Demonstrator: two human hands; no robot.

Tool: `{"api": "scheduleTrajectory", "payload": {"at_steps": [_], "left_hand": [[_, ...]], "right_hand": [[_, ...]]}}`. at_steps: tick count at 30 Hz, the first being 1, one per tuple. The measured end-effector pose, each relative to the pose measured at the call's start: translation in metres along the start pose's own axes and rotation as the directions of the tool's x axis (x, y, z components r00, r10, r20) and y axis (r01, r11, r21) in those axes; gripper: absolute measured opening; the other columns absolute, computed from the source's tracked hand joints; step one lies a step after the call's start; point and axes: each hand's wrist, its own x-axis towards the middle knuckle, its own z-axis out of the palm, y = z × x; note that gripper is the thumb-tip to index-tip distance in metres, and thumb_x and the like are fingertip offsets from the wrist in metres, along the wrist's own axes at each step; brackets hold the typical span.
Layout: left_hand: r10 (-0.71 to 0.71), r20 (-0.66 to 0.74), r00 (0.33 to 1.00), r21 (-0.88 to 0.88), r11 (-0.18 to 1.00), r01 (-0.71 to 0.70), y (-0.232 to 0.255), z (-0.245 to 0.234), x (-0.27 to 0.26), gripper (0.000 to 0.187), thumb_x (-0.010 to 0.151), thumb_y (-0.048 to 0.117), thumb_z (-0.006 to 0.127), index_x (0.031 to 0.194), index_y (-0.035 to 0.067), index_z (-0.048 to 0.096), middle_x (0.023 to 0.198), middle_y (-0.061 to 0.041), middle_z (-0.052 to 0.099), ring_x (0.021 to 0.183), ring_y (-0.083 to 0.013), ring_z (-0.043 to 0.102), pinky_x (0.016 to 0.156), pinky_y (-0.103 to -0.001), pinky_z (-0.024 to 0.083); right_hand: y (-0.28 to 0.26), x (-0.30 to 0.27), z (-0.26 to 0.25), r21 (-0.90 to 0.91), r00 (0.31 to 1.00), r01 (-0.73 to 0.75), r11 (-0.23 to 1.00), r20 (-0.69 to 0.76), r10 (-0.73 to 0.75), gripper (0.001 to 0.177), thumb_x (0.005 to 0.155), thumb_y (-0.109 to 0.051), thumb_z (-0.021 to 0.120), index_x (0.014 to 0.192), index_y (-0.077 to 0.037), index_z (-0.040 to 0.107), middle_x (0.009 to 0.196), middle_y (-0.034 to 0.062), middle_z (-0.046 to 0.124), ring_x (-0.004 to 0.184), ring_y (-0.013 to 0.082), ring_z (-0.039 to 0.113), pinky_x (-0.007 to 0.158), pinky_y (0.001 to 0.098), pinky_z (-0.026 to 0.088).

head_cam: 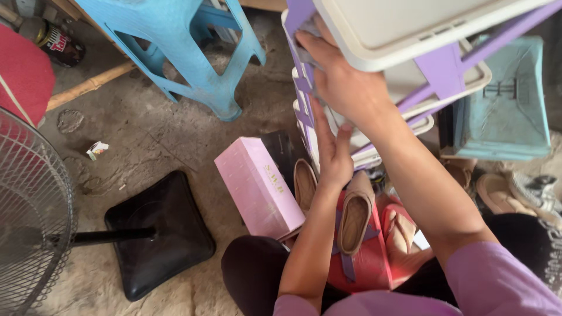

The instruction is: The person wipes a beige pointed-toe shoe with a cloth, then wipes the inside and outside of a pink shoebox, and finally wipes the purple and white plastic shoe rack. The person handles the shoe, box, and rack one at a time.

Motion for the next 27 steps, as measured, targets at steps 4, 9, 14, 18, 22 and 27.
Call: {"api": "scheduleTrajectory", "payload": {"at_steps": [4, 9, 14, 18, 22, 27], "left_hand": [[-0.025, -0.008, 1.0, -0.225, 0.974, 0.022, -0.001, -0.005, 0.017, 0.076, 0.109, 0.017, 0.049, 0.167, 0.004, 0.002, 0.177, -0.017, 0.004, 0.164, -0.0302, 0.008, 0.13, -0.042, 0.016], [0.054, -0.033, 0.998, -0.163, 0.985, -0.058, -0.004, -0.022, 0.014, 0.074, 0.108, 0.018, 0.045, 0.17, 0.004, 0.007, 0.179, -0.017, 0.011, 0.165, -0.0318, 0.014, 0.135, -0.042, 0.014], [0.445, -0.177, 0.878, 0.682, 0.698, -0.216, 0.017, 0.003, -0.001, 0.07, 0.109, 0.027, 0.055, 0.165, 0.006, 0.018, 0.173, -0.023, 0.016, 0.165, -0.0433, 0.009, 0.134, -0.063, 0.007], [0.479, 0.109, 0.871, 0.866, 0.384, -0.32, 0.023, 0.05, -0.007, 0.08, 0.093, 0.041, 0.068, 0.153, 0.005, 0.031, 0.152, -0.023, 0.04, 0.147, -0.0437, 0.032, 0.118, -0.075, 0.003], [0.427, 0.08, 0.901, 0.885, 0.385, -0.261, 0.019, 0.062, 0.015, 0.076, 0.101, 0.038, 0.071, 0.155, 0.001, 0.031, 0.14, -0.018, 0.052, 0.132, -0.0359, 0.047, 0.121, -0.07, 0.016], [0.457, 0.073, 0.886, 0.878, 0.392, -0.275, 0.004, 0.066, 0.016, 0.066, 0.1, 0.037, 0.071, 0.148, 0.005, 0.04, 0.126, -0.01, 0.058, 0.116, -0.0275, 0.052, 0.109, -0.056, 0.027]], "right_hand": [[-0.01, 0.006, -0.013, -0.076, 0.935, -0.132, 0.988, 0.322, 0.15, 0.039, 0.085, -0.008, 0.068, 0.121, -0.019, 0.076, 0.109, 0.0117, 0.07, 0.099, 0.0335, 0.069, 0.085, 0.0474, 0.058], [-0.038, -0.086, -0.081, 0.07, 0.991, -0.047, 0.996, 0.127, 0.038, 0.036, 0.079, -0.009, 0.078, 0.115, -0.011, 0.077, 0.127, 0.0131, 0.071, 0.098, 0.0373, 0.066, 0.076, 0.0421, 0.058], [0.001, -0.136, -0.15, 0.007, 0.951, -0.301, 0.954, -0.077, 0.3, 0.039, 0.085, 0.006, 0.067, 0.119, -0.011, 0.074, 0.124, 0.0082, 0.072, 0.118, 0.032, 0.069, 0.102, 0.042, 0.057], [0.049, -0.129, -0.138, 0.086, 0.884, -0.449, 0.89, -0.106, 0.456, 0.04, 0.086, 0.007, 0.064, 0.122, -0.007, 0.074, 0.122, 0.0132, 0.073, 0.114, 0.0313, 0.072, 0.101, 0.0389, 0.056], [0.069, -0.127, -0.131, 0.108, 0.939, -0.344, 0.933, 0.016, 0.344, 0.043, 0.072, 0.003, 0.067, 0.113, -0.006, 0.076, 0.122, 0.0218, 0.07, 0.105, 0.0393, 0.07, 0.09, 0.0426, 0.056], [0.108, -0.114, -0.139, 0.25, 0.887, -0.447, 0.859, -0.003, 0.463, 0.042, 0.086, 0.003, 0.061, 0.124, -0.009, 0.072, 0.123, 0.0164, 0.07, 0.109, 0.0333, 0.073, 0.096, 0.0387, 0.058]]}}
